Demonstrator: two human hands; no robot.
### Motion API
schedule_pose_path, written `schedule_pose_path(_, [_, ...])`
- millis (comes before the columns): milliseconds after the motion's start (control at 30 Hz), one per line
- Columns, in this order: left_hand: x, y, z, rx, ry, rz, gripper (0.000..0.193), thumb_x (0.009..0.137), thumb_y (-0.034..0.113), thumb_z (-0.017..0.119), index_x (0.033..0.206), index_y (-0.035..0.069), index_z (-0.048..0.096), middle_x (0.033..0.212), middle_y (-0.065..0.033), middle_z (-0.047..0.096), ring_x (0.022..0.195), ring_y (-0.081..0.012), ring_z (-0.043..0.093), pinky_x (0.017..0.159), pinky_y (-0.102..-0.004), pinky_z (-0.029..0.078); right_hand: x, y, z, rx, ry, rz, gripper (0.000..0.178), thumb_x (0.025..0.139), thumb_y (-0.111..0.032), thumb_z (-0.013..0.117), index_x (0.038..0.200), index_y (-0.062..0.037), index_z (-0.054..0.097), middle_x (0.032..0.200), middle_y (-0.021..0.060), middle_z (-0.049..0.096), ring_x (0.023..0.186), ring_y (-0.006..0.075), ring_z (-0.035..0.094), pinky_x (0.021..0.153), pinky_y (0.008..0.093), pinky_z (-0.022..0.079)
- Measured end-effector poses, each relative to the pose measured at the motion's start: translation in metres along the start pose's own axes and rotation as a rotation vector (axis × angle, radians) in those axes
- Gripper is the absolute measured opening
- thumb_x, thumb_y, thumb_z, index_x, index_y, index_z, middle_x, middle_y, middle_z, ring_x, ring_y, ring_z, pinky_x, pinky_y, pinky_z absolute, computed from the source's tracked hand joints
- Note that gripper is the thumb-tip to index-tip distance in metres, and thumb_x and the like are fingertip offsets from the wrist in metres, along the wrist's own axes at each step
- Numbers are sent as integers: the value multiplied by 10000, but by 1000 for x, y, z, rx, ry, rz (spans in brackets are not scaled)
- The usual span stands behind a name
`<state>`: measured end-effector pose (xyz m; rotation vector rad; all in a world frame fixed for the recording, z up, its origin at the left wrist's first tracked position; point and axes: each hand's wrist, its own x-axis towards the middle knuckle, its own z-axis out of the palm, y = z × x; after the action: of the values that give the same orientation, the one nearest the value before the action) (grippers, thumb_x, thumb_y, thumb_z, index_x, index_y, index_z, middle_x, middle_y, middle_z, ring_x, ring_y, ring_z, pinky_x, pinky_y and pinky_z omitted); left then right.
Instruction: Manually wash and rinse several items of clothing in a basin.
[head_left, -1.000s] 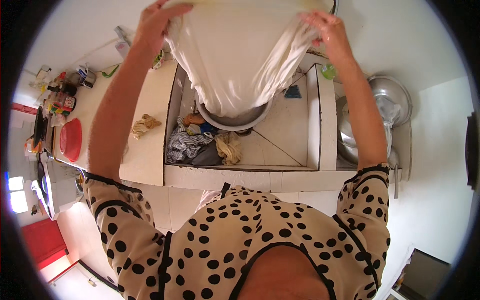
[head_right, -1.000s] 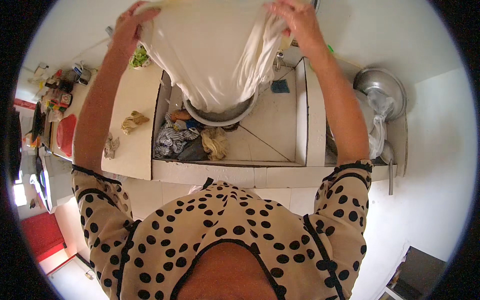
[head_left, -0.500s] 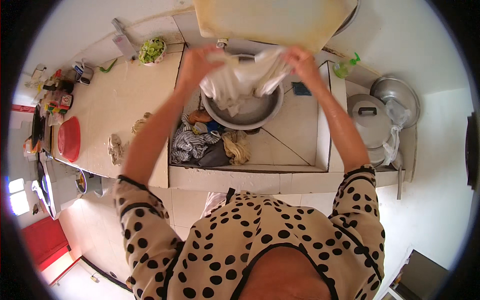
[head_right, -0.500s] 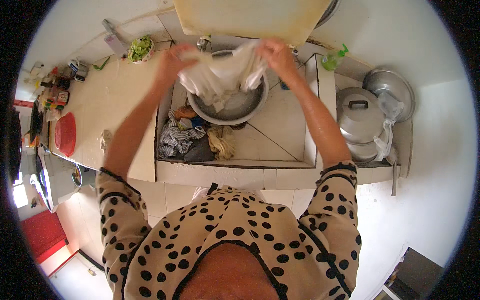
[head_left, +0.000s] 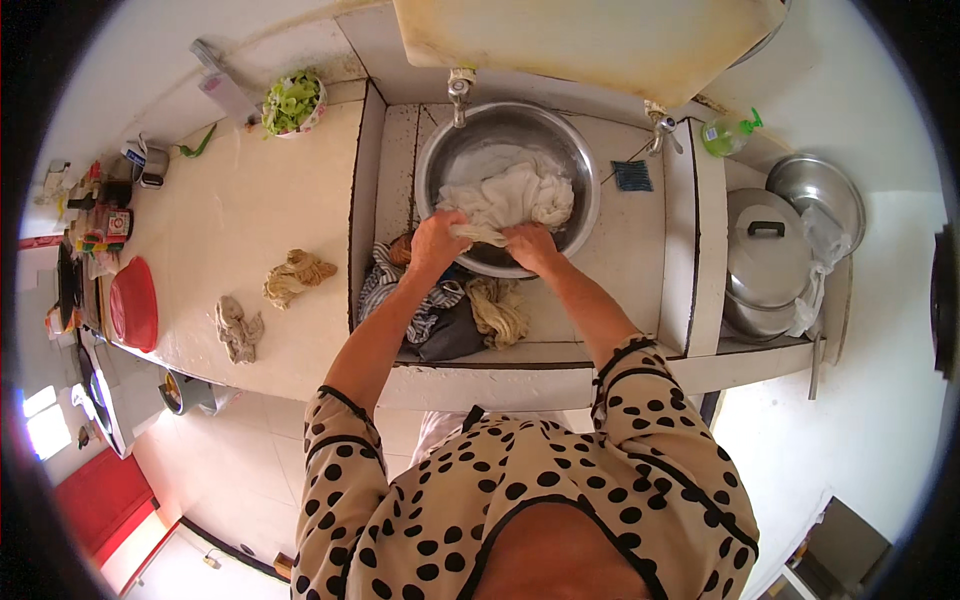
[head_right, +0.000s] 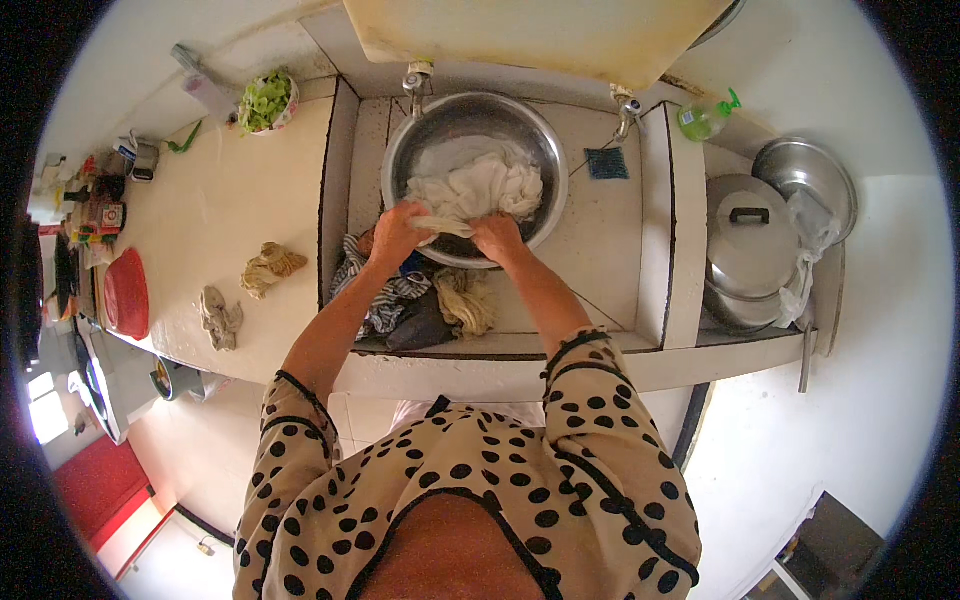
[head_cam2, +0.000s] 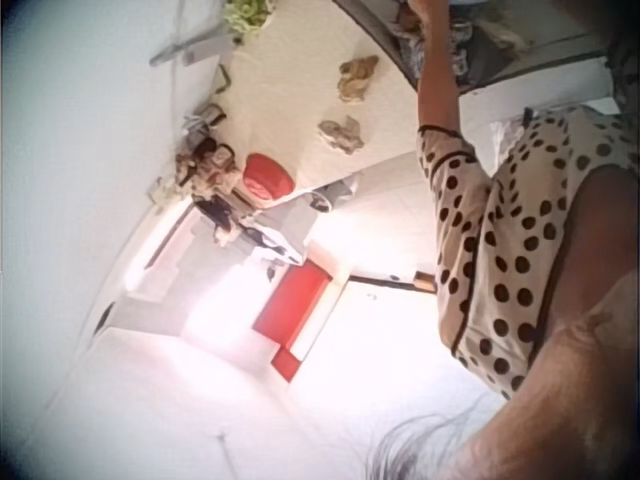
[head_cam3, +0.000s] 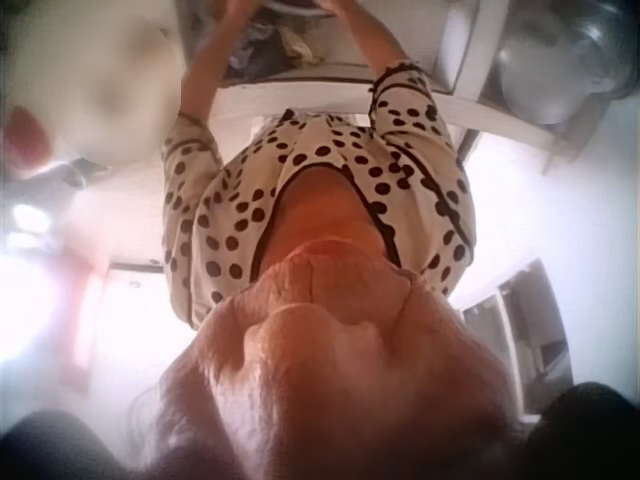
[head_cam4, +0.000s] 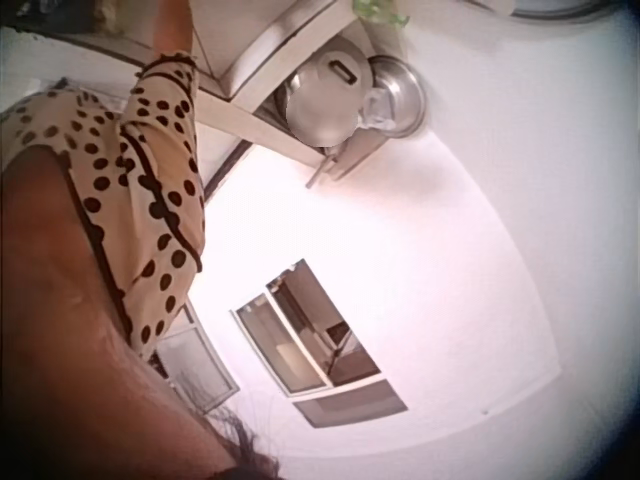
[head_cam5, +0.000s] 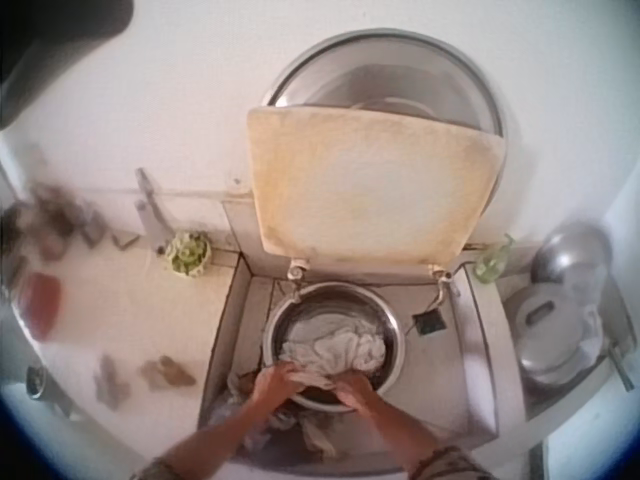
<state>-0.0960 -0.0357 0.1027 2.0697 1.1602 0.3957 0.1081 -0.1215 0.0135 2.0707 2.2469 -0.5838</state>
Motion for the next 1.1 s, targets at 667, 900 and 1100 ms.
schedule_pose_path(667, [-51, -56, -109, 335, 37, 87, 303, 767, 208, 675, 1046, 97, 632, 1026, -126, 583, 1036, -309, 537, 873, -420, 445, -84, -89, -482, 1663, 578, -32, 228, 848, -168, 612, 978, 18, 618, 939, 81, 647, 839, 152, 618, 741, 274, 509])
schedule_pose_path(900, [-75, -102, -107, 621, -17, 443, 219, 747, 167, 656, 943, 81, 609, 1030, -98, 562, 1133, -296, 464, 966, -429, 382, -19, -57, -343, 1868, 296, 212, 260, 877, -197, 612, 1063, -16, 618, 1049, 75, 647, 961, 178, 609, 865, 322, 493])
schedule_pose_path(1100, [-79, -105, -104, 549, 139, 372, 169, 745, 106, 620, 908, 70, 600, 1049, -77, 567, 1131, -291, 472, 950, -424, 392, 74, 32, -160, 1825, -11, 536, 255, 846, -203, 629, 965, 23, 630, 923, 98, 668, 849, 215, 637, 786, 336, 518])
